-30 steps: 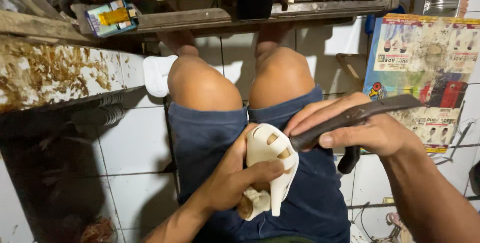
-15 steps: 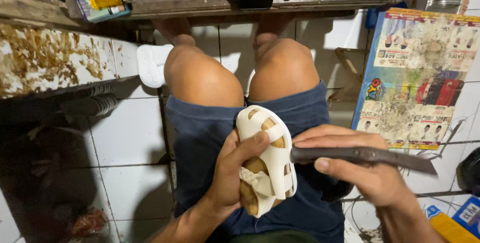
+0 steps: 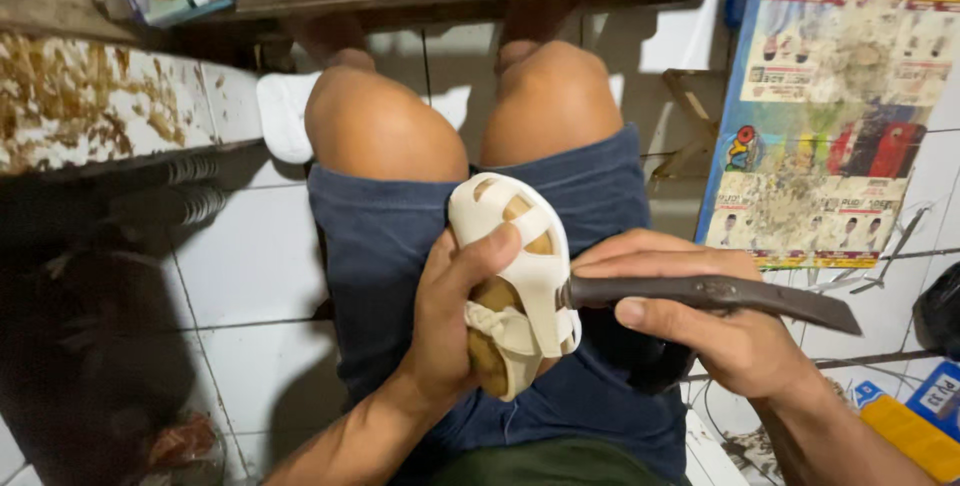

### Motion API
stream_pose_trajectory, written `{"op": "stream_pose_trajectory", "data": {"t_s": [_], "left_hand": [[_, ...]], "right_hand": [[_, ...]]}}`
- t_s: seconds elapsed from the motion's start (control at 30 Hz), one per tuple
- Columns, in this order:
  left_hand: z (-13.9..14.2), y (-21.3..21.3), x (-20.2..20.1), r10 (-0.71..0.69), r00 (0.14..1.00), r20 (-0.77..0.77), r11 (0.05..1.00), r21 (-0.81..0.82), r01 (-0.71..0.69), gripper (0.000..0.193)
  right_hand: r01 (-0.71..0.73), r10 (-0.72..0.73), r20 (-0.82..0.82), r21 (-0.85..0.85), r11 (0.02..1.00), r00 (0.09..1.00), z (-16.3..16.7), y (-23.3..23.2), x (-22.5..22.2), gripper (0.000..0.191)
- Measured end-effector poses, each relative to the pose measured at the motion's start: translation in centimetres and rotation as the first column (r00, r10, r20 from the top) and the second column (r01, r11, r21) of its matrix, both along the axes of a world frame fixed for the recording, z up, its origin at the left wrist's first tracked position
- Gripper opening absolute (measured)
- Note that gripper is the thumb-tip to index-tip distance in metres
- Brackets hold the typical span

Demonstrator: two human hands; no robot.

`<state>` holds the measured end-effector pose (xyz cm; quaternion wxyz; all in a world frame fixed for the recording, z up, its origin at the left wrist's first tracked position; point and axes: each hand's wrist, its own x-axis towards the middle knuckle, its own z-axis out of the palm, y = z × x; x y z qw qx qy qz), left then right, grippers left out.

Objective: The person sits on the floor and heats a white sandal upper over a gas burner flame, then presses and shapes it over a wooden shoe last. They use a curved blade to trim and press the upper edges, repeatedly reheating the sandal and adjusting the straps, then set the finished sandal on a shelf with others.

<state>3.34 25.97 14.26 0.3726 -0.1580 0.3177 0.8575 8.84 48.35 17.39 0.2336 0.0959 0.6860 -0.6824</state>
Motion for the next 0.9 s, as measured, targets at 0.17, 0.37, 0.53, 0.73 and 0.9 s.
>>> {"op": "stream_pose_trajectory", "data": {"t_s": [0.17, 0.37, 0.53, 0.73, 0.9], "left_hand": [[0.4, 0.0, 0.0, 0.026, 0.997, 0.072, 0.999, 0.027, -0.028, 0.037], [0.3, 0.4, 0.2, 0.045, 0.998, 0.035, 0.999, -0.02, -0.045, 0.038], [0.5, 0.4, 0.5, 0.082, 0.996, 0.047, 0.996, 0.041, -0.084, 0.036], [-0.5, 0.5, 0.3, 0.129, 0.99, 0.053, 0.988, -0.087, -0.124, 0.029], [-1.2, 0.0, 0.6, 0.092, 0.996, -0.023, 0.989, -0.115, -0.094, 0.029]], "right_hand": [[0.186, -0.167, 0.145, -0.133, 0.974, 0.975, -0.7, 0.3, 1.9, 0.039], [0.223, -0.212, 0.094, -0.127, 0.967, 0.973, -1.0, -0.5, 3.1, 0.037], [0.185, -0.178, -0.053, 0.153, 0.971, 0.983, 0.2, -2.0, 3.8, 0.033], [0.112, -0.071, -0.13, 0.342, 0.933, 0.989, 0.5, -2.7, 3.4, 0.031], [-0.102, 0.183, -0.18, 0.383, 0.918, 0.967, 0.6, -1.3, 0.6, 0.032]]}}
